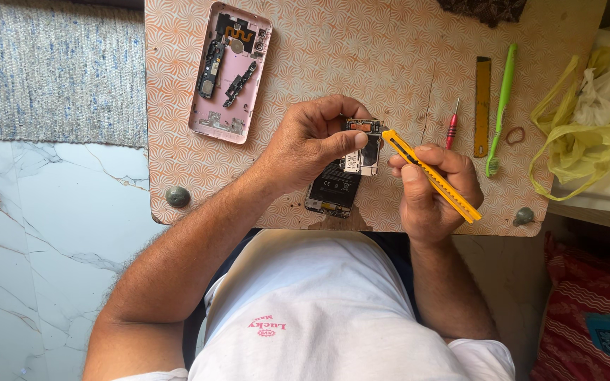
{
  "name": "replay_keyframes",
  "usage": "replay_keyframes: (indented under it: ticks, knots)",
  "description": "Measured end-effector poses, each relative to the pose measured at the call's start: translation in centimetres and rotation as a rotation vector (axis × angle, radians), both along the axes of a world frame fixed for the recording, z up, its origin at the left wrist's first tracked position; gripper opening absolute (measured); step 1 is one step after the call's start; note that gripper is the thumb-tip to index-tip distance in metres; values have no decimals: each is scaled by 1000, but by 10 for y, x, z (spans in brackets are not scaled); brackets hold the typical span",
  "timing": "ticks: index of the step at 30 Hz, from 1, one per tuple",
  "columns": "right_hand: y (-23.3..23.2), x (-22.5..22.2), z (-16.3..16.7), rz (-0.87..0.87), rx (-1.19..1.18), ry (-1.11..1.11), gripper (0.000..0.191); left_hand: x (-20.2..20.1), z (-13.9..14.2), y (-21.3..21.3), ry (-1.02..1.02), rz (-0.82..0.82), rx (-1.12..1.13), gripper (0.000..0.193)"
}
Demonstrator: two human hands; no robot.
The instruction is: The person uses a yellow utility knife to pry and separate components from a disassembled smartphone. They lift a circuit board from the phone chassis, rotate it, and continue to scrape adhesive or residue from the board and chassis.
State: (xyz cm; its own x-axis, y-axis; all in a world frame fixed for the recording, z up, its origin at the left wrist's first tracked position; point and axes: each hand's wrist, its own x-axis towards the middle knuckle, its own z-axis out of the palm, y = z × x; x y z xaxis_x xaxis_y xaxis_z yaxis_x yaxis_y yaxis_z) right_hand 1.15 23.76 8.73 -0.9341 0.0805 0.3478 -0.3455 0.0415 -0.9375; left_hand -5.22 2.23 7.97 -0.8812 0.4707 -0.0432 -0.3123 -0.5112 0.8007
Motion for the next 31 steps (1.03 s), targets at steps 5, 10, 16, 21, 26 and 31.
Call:
replay_keyframes:
  ticks: [5, 10, 16, 21, 26, 31]
  knots:
    - [0, -2, 1, 15, 14, 19, 18, 0, 1, 0, 22, 1, -42, 27]
    - [-1, -1, 4, -4, 90, 26, 18, -1, 3, 1, 55, 12, -88, 24]
    - [-3, -1, 7, -28, 191, 51, 17, 0, 4, 3, 66, 38, -145, 23]
    - [-4, -1, 6, -18, 88, 2, 17, 0, 2, 3, 60, 53, -139, 25]
    - [-5, -4, 2, 5, -151, -90, 17, 1, 1, 2, 30, 27, -30, 28]
    - [-4, -5, 1, 34, -261, -144, 17, 0, 0, 2, 37, 24, -68, 34]
